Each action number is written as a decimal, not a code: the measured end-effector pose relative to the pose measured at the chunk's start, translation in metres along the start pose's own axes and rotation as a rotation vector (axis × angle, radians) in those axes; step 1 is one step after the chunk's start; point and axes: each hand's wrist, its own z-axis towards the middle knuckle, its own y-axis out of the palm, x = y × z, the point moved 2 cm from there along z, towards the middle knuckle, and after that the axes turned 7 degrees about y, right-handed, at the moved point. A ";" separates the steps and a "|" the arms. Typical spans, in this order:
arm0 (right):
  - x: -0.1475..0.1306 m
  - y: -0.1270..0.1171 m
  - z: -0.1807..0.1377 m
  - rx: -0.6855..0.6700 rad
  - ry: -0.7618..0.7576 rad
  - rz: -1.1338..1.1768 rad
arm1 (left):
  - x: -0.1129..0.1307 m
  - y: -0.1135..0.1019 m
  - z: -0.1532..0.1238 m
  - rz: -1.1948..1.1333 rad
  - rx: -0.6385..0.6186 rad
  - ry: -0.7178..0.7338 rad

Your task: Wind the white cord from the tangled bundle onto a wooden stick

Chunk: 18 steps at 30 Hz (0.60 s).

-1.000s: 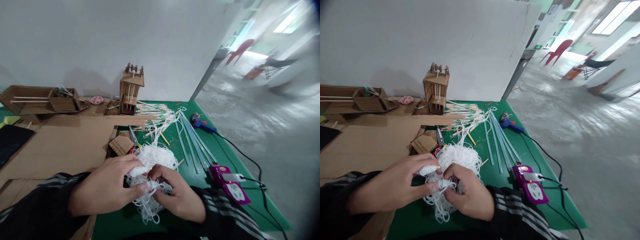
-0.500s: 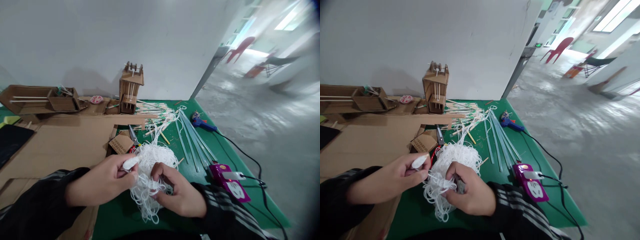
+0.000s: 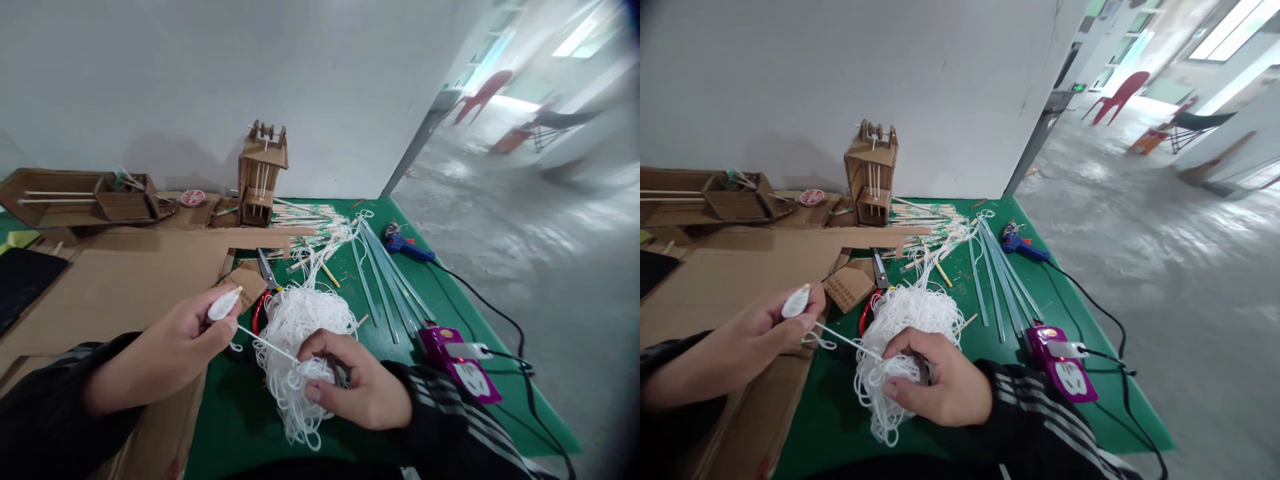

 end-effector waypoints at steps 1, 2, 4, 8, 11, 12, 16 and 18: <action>0.000 -0.001 0.000 -0.005 -0.003 0.013 | -0.001 -0.001 0.000 0.010 0.016 -0.002; 0.000 -0.001 0.000 -0.007 -0.005 0.023 | -0.002 -0.001 -0.001 0.018 0.029 -0.002; -0.001 -0.002 0.001 0.006 -0.007 0.024 | -0.002 -0.002 -0.001 0.026 0.040 -0.009; -0.003 -0.003 0.002 0.055 -0.046 -0.027 | 0.002 0.000 0.001 0.013 0.002 -0.042; -0.006 -0.002 0.002 0.102 -0.080 -0.032 | 0.006 0.004 0.001 0.014 -0.045 -0.069; -0.006 -0.002 0.002 0.124 -0.081 -0.033 | 0.007 0.006 0.000 0.036 -0.074 -0.069; -0.010 -0.002 0.003 0.197 -0.103 -0.023 | 0.011 0.017 -0.005 0.156 -0.183 -0.046; -0.013 -0.002 0.004 0.214 -0.143 -0.015 | 0.012 0.024 -0.006 0.184 -0.192 -0.047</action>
